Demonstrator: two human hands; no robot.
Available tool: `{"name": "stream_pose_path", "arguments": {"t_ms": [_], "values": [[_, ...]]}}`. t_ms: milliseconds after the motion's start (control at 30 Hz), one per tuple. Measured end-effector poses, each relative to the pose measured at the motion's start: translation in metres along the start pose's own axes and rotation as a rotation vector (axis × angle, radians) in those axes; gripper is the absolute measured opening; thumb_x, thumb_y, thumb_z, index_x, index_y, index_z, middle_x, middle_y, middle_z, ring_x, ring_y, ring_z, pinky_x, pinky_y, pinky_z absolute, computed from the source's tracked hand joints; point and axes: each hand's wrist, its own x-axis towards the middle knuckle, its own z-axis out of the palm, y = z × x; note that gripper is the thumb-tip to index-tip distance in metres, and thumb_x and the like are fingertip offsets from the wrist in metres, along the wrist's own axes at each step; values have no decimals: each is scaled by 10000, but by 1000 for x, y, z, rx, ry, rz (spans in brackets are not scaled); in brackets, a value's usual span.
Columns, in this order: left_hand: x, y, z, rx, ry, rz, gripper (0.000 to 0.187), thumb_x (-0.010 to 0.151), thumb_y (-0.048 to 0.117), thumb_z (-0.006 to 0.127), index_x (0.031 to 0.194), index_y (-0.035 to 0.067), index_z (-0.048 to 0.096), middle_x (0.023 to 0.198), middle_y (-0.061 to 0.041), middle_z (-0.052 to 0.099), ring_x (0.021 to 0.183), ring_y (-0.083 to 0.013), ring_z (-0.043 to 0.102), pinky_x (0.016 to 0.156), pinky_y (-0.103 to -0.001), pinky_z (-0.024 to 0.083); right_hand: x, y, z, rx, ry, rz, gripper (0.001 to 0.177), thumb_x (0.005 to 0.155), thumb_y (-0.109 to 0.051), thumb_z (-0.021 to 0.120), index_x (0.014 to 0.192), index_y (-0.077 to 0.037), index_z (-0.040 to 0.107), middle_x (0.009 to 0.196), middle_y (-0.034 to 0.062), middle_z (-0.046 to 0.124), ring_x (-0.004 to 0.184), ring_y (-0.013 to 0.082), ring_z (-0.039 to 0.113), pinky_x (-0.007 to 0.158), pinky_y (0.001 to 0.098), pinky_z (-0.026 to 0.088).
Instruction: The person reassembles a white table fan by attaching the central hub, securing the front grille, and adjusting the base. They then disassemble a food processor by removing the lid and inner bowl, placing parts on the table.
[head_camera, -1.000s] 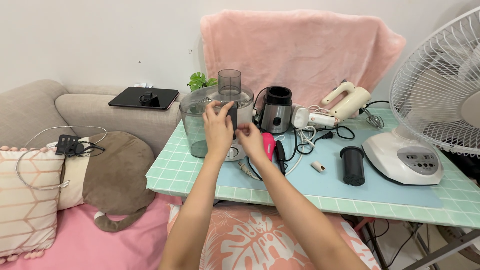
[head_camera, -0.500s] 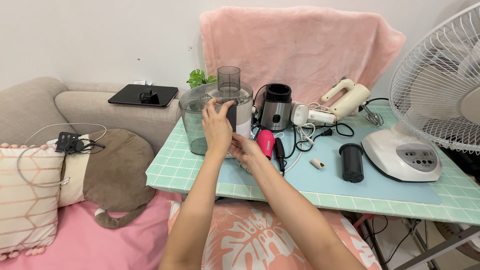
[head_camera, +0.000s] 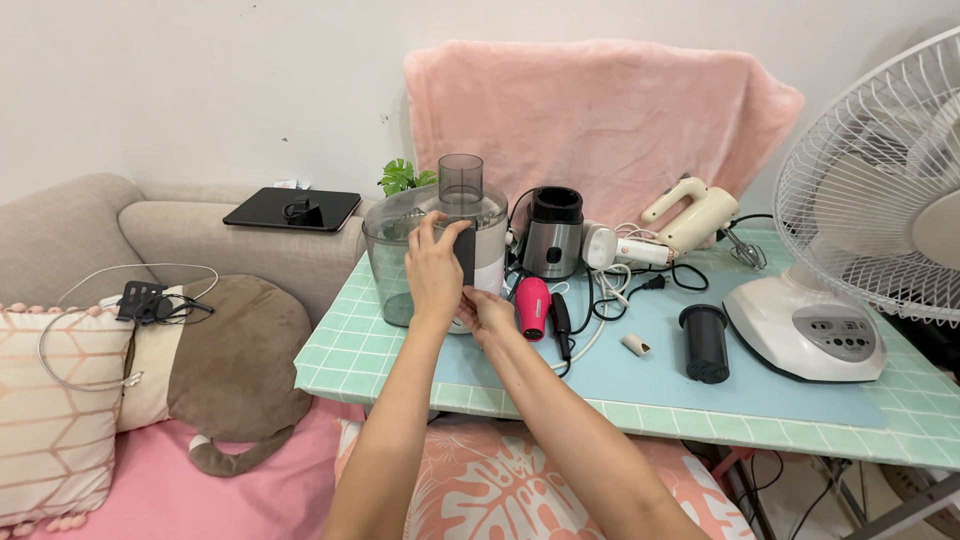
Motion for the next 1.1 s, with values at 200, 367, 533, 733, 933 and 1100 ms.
{"name": "stream_pose_path", "arguments": {"t_ms": [200, 367, 533, 733, 933, 1100], "values": [[6, 0, -1, 12, 5, 9, 532, 812, -50, 598, 1250, 240, 689, 1373, -34, 528, 1269, -304, 512, 929, -483, 488, -23, -9, 6, -34, -88, -37, 194, 974, -78, 595, 1066, 89, 628, 1015, 176, 705, 887, 283, 725, 793, 413, 633], [1, 3, 0, -17, -19, -16, 491, 862, -11, 616, 1296, 219, 646, 1377, -87, 500, 1286, -347, 500, 928, -491, 488, -44, -28, 6, -157, -114, -7, 194, 980, -100, 611, 1069, 67, 653, 1031, 120, 710, 944, 221, 708, 815, 402, 633], [-11, 3, -1, -104, 9, -32, 580, 875, 17, 650, 1416, 214, 580, 1357, -155, 464, 1214, -387, 503, 963, -488, 485, -50, -37, 8, -265, -162, -1, 100, 990, -127, 644, 1010, -32, 622, 960, 50, 656, 911, 186, 678, 825, 410, 632], [-11, 5, 3, -140, 32, -21, 607, 871, 66, 719, 1442, 177, 545, 1334, -179, 430, 1217, -406, 491, 983, -492, 477, -42, -34, 8, -285, -186, -7, 68, 988, -125, 637, 1029, -83, 604, 950, 16, 647, 899, 147, 653, 802, 377, 605], [-10, 9, -2, -112, -29, -52, 671, 789, 75, 780, 1411, 208, 564, 1346, -167, 429, 1226, -405, 482, 968, -486, 483, -41, -37, 5, -311, -209, -19, 75, 982, -111, 640, 1032, -67, 605, 951, 46, 665, 877, 173, 669, 802, 368, 618], [-9, 7, -1, -97, -40, -63, 663, 805, 78, 789, 1408, 221, 555, 1351, -159, 431, 1245, -405, 479, 963, -476, 492, -39, -34, 5, -314, -215, -5, 98, 988, -104, 627, 1071, -65, 593, 983, 56, 655, 895, 162, 663, 794, 366, 596]]}}
